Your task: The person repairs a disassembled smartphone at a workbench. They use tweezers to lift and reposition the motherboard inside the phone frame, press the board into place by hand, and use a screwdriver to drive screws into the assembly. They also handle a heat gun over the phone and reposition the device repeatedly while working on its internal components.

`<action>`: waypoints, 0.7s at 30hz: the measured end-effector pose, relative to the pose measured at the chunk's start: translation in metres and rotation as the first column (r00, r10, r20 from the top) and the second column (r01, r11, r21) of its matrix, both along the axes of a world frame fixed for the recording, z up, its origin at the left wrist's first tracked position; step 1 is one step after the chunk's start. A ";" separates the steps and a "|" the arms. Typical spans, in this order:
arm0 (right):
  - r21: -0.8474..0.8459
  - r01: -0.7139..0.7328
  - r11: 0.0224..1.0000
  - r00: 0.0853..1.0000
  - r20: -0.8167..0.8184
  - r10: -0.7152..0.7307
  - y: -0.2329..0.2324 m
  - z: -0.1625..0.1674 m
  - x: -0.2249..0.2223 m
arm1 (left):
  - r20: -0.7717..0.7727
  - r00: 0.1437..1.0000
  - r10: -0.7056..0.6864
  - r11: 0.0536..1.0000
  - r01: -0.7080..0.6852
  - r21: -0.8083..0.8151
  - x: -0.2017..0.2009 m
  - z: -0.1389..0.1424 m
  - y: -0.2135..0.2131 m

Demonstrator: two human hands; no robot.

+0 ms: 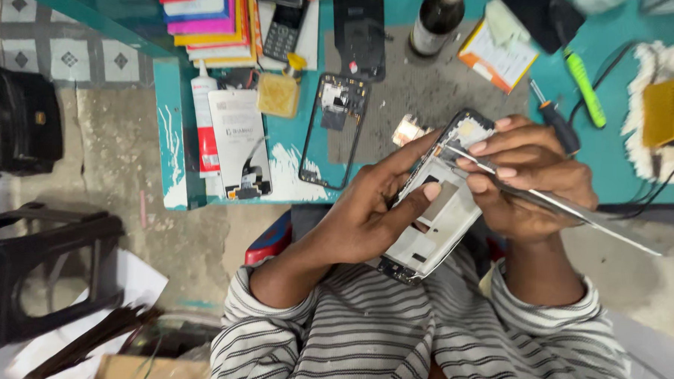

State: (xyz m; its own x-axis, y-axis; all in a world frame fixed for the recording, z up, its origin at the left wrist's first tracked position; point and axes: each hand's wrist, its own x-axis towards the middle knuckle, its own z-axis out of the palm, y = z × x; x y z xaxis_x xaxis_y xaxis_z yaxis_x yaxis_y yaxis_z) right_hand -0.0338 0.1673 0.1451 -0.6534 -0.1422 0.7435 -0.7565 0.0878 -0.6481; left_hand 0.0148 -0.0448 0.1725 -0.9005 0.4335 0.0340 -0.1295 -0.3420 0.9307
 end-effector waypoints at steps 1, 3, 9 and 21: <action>0.003 0.001 1.000 1.000 -0.004 -0.001 -0.001 0.001 0.001 | -0.042 0.999 0.008 1.000 -0.008 0.012 -0.001 0.002 -0.001; 0.007 0.001 1.000 1.000 0.003 -0.001 -0.002 0.004 0.004 | -0.092 0.996 0.017 0.999 -0.014 0.036 -0.002 0.005 -0.001; 0.047 0.006 0.999 1.000 0.017 -0.007 -0.003 0.006 0.013 | 0.023 0.999 -0.028 1.000 0.028 0.001 0.001 0.011 -0.009; 0.058 -0.009 0.998 1.000 0.015 0.008 -0.017 0.016 0.014 | -0.014 1.000 -0.005 1.000 0.005 0.005 0.004 0.016 -0.021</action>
State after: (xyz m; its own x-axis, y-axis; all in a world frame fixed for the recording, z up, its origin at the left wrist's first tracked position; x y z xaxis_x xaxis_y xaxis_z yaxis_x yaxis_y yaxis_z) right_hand -0.0196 0.1508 0.1612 -0.6629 -0.1905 0.7241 -0.7477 0.1187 -0.6533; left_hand 0.0186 -0.0654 0.1883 -0.8976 0.4382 0.0487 -0.1184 -0.3459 0.9308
